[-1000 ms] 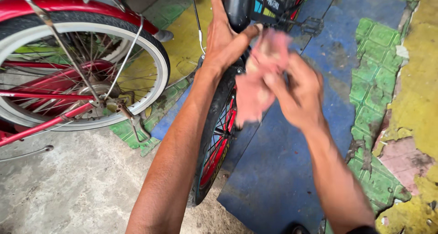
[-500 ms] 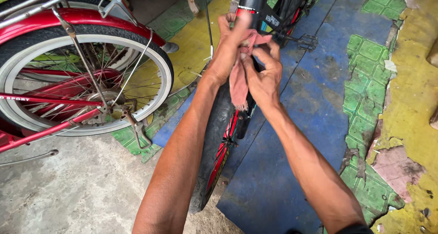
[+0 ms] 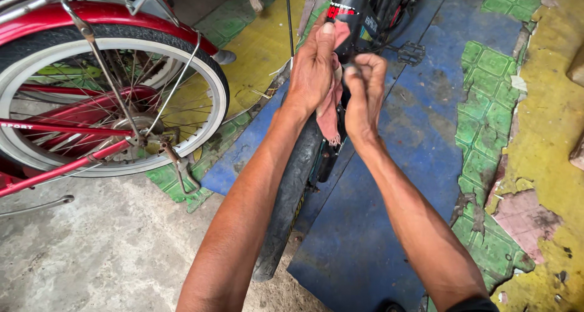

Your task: The person works on a small BMX bicycle lying upside down on the floor. They adjust the rear wheel and chain area by hand, spin the wheel, wipe the tire and frame with a cloth, then work on the front wheel and fork area, manipulating the axle and spokes.

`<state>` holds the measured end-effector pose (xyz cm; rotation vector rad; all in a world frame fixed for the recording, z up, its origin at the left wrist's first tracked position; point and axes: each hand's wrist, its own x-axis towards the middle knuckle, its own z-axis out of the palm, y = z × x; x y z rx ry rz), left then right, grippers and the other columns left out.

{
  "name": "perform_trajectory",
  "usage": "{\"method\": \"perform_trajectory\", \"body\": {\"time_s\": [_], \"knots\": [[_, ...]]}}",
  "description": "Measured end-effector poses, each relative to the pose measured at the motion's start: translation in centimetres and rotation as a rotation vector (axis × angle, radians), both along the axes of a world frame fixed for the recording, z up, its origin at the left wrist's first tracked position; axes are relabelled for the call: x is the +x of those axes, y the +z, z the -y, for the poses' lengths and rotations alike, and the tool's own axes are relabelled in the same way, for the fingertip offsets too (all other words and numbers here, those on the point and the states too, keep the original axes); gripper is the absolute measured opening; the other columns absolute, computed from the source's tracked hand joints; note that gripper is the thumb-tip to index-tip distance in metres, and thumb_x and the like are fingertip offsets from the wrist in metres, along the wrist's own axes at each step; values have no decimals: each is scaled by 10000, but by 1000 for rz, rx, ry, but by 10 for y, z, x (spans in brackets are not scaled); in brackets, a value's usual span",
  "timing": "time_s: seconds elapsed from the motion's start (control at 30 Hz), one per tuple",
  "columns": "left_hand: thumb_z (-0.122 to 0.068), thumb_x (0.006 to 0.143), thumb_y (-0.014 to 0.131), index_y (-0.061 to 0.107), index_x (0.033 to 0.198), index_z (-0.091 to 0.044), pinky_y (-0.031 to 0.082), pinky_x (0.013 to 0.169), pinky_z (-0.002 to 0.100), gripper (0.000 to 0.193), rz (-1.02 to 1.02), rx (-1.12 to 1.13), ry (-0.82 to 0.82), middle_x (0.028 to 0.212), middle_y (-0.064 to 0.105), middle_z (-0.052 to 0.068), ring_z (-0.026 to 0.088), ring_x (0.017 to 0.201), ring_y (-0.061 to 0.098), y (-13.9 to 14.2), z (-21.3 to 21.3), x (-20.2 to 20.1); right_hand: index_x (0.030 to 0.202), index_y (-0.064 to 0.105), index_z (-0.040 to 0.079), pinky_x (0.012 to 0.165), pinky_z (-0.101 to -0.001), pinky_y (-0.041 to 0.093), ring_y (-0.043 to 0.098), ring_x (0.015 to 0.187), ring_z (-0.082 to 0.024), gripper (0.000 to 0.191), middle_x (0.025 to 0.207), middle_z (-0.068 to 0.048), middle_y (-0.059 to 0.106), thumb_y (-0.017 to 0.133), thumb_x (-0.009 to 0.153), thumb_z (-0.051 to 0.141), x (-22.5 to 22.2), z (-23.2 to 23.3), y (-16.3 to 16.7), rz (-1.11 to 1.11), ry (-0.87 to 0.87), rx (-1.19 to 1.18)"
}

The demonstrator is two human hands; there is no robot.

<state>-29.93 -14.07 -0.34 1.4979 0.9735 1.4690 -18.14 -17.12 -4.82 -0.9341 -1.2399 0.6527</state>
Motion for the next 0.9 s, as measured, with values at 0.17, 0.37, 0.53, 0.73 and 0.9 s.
{"method": "perform_trajectory", "body": {"time_s": [0.17,0.37,0.53,0.73,0.9], "knots": [[-437,1136,362,419,1541,-80,566,899,349,543,-163,225,178,1245,735,121,230,945,651,5,4,-1,1273,569,-2,833,-317,543,696,954,-154,299,1058,-150,737,571,1095,238,-6,5,5,369,-173,86],[-386,1128,379,653,1259,-60,546,691,340,445,-56,207,208,1027,649,159,180,734,651,5,88,-46,1188,672,23,707,-299,517,686,824,-127,432,924,-75,754,698,980,400,3,9,39,474,-60,-49],[-543,1057,482,751,780,12,526,560,363,676,-470,-335,6,682,733,80,179,583,654,-13,149,-128,955,750,11,603,-283,454,559,708,-81,515,783,14,666,783,917,523,-4,-14,58,283,-50,-202],[-635,900,590,746,843,-28,537,592,362,629,-545,-572,-370,718,697,113,163,632,635,-46,179,-141,1004,731,22,597,-321,468,601,659,-99,509,721,-11,669,756,929,524,-20,-15,54,385,-177,-228],[-671,809,711,699,729,-75,446,514,362,602,-556,-598,-463,617,563,14,128,569,543,-50,188,-107,1356,385,-14,702,-374,577,714,751,-195,746,871,-68,727,772,957,483,-17,-12,55,365,-197,-74]]}}
